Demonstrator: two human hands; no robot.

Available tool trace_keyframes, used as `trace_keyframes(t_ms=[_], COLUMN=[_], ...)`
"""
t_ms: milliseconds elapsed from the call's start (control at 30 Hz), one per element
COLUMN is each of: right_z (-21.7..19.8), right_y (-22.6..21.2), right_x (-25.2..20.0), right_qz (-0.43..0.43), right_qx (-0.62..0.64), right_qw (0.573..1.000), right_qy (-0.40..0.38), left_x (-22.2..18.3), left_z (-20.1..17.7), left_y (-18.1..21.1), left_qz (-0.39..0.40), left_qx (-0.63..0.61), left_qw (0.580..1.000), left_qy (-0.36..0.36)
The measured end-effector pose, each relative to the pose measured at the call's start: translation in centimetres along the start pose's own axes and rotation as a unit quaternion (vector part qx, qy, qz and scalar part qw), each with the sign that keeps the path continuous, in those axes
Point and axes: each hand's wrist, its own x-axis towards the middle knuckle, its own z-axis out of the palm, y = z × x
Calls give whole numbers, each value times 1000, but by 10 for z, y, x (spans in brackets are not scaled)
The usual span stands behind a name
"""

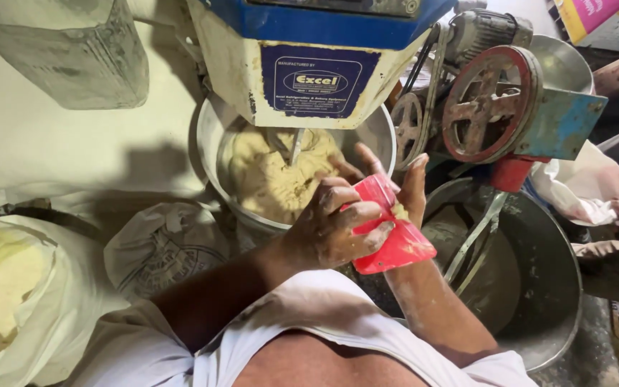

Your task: Adding ingredients to a commercial dough mixer and monitoring the mixing process.

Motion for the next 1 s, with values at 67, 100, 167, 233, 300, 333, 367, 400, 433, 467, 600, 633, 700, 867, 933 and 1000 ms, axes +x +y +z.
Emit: trace_keyframes(t_ms=[67, 100, 167, 233, 300, 333, 367, 400, 433, 467, 600, 633, 700, 867, 933, 1000], right_z=[-7, -11, -18, -30, -47, -43, -38, -34, -32, -30, -71, -76, -87, -77, -74, -67], right_y=[4, 5, 8, 10, 12, 9, 4, 0, -3, -7, -21, -22, -24, -19, -17, -13], right_x=[-2, -3, -5, -7, -10, -8, -6, -5, -3, -1, 11, 13, 17, 25, 30, 34], right_qz=[25, 49, 60, 72, 72, 72, 79, 86, 87, 15, -217, -218, -336, -347, -343, -338], right_qx=[29, 55, 77, 101, 101, 102, 65, 27, 26, -77, -179, -179, -165, -150, -134, -120], right_qw=[999, 997, 995, 992, 986, 986, 989, 991, 991, 995, 959, 959, 927, 926, 929, 933], right_qy=[6, 13, -6, -27, -108, -108, -103, -98, -99, -61, 40, 39, -21, 6, -8, 5], left_x=[2, 4, 2, 0, -2, -5, -8, -11, -14, -16, -19, -19, -21, -18, -16, -16], left_z=[-2, -2, 0, 0, -1, 1, 3, 6, 4, 3, 2, 3, 4, 3, 4, 5], left_y=[-6, -9, -14, -17, -21, -22, -23, -24, -25, -25, -22, -23, -23, -21, -20, -16], left_qz=[-1, -2, -8, -14, -40, -40, -62, -84, -84, -117, -175, -173, -209, -211, -207, -225], left_qx=[2, 3, 8, 14, -1, -1, 2, 6, 7, 8, 4, 4, -39, -55, -57, -49], left_qw=[1000, 1000, 1000, 1000, 999, 999, 998, 996, 996, 993, 984, 984, 976, 975, 975, 973], left_qy=[-2, -2, -2, -3, 0, -1, 8, 17, 18, 23, 31, 32, 42, 48, 54, 10])
